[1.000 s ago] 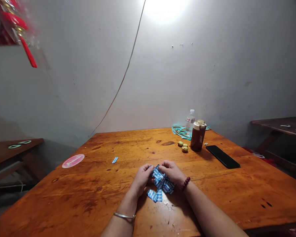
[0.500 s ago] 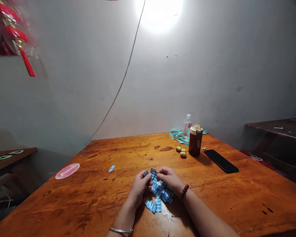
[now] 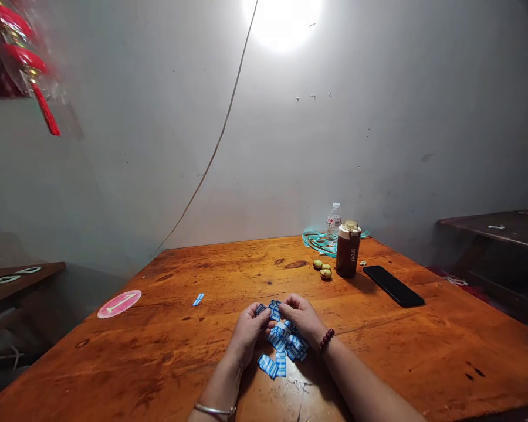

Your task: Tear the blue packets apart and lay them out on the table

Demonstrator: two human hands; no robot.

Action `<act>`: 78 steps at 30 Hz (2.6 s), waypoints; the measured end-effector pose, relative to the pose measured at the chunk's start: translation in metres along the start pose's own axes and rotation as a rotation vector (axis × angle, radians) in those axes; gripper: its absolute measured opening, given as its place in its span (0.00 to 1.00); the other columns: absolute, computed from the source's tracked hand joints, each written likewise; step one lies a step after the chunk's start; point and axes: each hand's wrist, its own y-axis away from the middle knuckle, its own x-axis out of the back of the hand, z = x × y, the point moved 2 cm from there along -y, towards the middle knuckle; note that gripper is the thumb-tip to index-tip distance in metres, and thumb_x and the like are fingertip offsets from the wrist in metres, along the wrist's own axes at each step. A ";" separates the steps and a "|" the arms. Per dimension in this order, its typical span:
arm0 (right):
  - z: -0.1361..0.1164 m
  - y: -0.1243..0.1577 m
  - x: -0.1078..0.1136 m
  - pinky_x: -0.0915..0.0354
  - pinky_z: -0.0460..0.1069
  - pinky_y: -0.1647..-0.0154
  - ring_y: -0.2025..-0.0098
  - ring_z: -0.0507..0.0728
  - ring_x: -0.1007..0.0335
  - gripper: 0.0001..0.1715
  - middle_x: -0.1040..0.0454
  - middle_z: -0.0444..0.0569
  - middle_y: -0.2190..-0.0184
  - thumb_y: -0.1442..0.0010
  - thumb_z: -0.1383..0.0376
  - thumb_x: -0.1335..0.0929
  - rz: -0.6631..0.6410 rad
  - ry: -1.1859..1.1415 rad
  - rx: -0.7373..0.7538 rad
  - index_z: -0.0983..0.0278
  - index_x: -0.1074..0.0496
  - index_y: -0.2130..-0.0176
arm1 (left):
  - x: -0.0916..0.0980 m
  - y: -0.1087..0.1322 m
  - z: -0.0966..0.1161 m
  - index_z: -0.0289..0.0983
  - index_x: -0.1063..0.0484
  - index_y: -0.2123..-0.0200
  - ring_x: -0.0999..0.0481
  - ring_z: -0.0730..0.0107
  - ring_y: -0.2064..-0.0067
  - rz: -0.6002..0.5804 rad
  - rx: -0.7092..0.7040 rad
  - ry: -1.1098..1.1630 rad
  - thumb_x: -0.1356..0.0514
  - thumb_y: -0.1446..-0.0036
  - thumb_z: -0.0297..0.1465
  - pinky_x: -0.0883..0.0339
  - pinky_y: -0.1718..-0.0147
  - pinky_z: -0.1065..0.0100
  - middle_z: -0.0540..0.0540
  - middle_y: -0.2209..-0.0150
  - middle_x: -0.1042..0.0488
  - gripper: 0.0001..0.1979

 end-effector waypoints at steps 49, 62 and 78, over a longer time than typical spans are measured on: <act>-0.002 0.005 -0.007 0.46 0.43 0.78 0.77 0.48 0.44 0.12 0.39 0.40 0.79 0.49 0.57 0.37 0.055 0.020 0.141 0.64 0.38 0.75 | -0.009 0.006 -0.005 0.32 0.31 0.69 0.28 0.77 0.75 -0.109 0.144 0.093 0.39 0.57 0.27 0.39 0.79 0.80 0.46 0.72 0.27 0.08; 0.003 0.004 -0.004 0.44 0.43 0.76 0.76 0.49 0.41 0.11 0.37 0.41 0.80 0.49 0.60 0.37 0.095 0.171 0.191 0.65 0.36 0.77 | -0.001 0.001 -0.009 0.34 0.32 0.66 0.26 0.72 0.70 -0.116 0.174 0.323 0.40 0.53 0.30 0.34 0.74 0.76 0.46 0.69 0.26 0.09; 0.004 0.005 -0.005 0.46 0.43 0.79 0.78 0.49 0.42 0.10 0.36 0.41 0.81 0.51 0.61 0.36 0.119 0.252 0.194 0.65 0.36 0.78 | -0.002 0.004 -0.005 0.32 0.30 0.69 0.28 0.78 0.73 -0.053 0.160 0.344 0.39 0.55 0.28 0.35 0.75 0.78 0.47 0.73 0.27 0.07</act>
